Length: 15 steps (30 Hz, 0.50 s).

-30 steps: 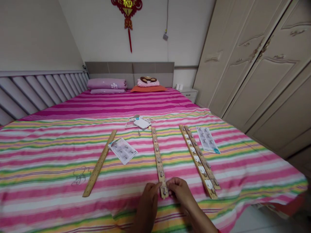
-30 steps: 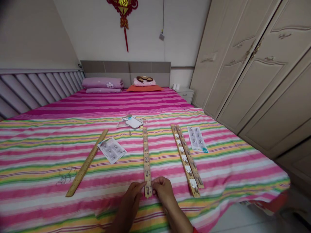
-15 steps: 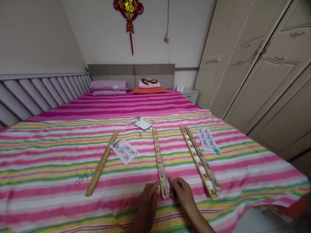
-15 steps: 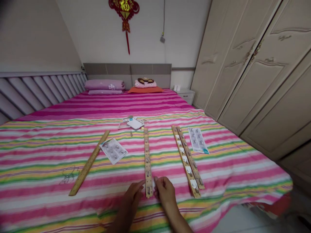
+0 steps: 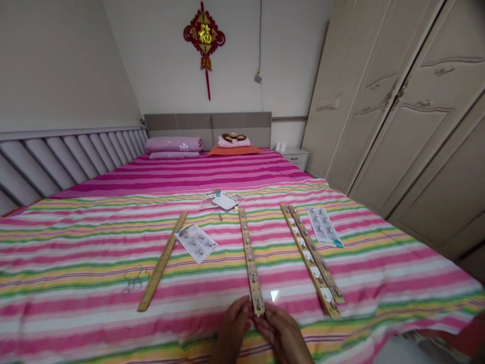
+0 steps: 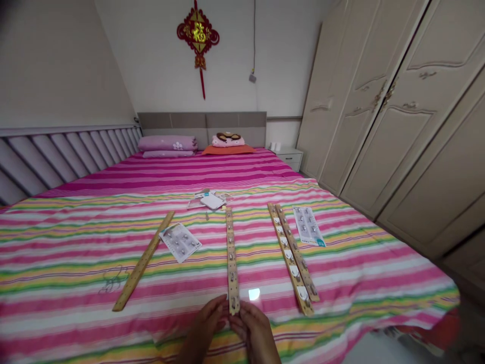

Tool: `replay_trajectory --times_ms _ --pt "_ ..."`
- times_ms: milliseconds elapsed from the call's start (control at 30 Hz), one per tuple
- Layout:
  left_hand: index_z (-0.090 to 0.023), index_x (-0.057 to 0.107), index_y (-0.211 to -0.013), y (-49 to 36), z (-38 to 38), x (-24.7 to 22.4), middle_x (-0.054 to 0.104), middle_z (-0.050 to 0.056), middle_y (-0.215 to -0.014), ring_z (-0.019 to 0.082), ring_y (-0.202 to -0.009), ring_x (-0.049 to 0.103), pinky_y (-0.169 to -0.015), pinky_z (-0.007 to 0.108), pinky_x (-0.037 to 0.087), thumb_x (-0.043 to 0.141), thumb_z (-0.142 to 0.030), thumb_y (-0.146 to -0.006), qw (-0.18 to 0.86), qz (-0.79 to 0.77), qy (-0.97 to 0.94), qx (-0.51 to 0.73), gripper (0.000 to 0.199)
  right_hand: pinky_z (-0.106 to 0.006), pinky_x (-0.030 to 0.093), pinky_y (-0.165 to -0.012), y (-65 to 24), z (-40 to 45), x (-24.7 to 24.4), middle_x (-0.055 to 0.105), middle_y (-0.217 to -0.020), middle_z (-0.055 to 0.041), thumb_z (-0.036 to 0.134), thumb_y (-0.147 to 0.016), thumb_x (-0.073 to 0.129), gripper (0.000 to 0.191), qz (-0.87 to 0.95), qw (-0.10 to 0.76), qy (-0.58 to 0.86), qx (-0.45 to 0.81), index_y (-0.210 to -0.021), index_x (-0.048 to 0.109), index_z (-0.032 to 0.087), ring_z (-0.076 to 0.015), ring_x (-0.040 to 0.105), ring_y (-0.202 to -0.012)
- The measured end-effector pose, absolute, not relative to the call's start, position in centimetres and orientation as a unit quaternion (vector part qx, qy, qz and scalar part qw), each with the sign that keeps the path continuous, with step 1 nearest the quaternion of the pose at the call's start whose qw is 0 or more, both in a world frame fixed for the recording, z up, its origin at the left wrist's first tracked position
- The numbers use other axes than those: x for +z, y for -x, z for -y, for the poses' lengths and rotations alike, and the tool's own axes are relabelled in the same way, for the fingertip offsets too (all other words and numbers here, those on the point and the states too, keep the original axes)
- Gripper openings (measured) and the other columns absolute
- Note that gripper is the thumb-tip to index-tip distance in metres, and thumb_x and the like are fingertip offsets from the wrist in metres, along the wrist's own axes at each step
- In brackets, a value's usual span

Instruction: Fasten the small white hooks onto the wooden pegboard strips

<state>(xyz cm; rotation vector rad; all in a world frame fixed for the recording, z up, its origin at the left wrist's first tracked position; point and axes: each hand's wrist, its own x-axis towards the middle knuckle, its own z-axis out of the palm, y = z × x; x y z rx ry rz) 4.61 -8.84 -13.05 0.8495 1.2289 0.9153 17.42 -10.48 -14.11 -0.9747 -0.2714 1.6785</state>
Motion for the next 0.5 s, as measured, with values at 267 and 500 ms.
replay_trajectory --times_ms 267,500 --pt "-0.015 0.064 -0.091 -4.7 8.0 -14.2 0.071 0.011 -0.091 0.025 -0.086 0.064 -0.068 0.031 0.046 0.074 -0.05 -0.045 0.677 -0.526 -0.284 0.43 0.058 -0.023 0.053 -0.063 -17.6 10.8 -14.0 0.074 -0.069 -0.0084 0.025 -0.051 0.084 0.037 0.098 0.563 0.382 0.727 -0.082 0.072 0.01 -0.0158 0.068 -0.063" --pt "-0.015 0.063 -0.088 -5.2 6.9 -14.0 0.069 0.016 -0.099 0.027 -0.095 0.063 -0.085 0.036 0.044 0.076 -0.037 -0.05 0.672 -0.495 -0.263 0.483 0.046 -0.023 0.051 -0.053 -18.0 11.1 -14.2 0.072 -0.063 -0.007 0.031 -0.047 0.085 0.037 0.112 0.58 0.42 0.689 -0.075 0.072 0.011 -0.0161 0.066 -0.056"
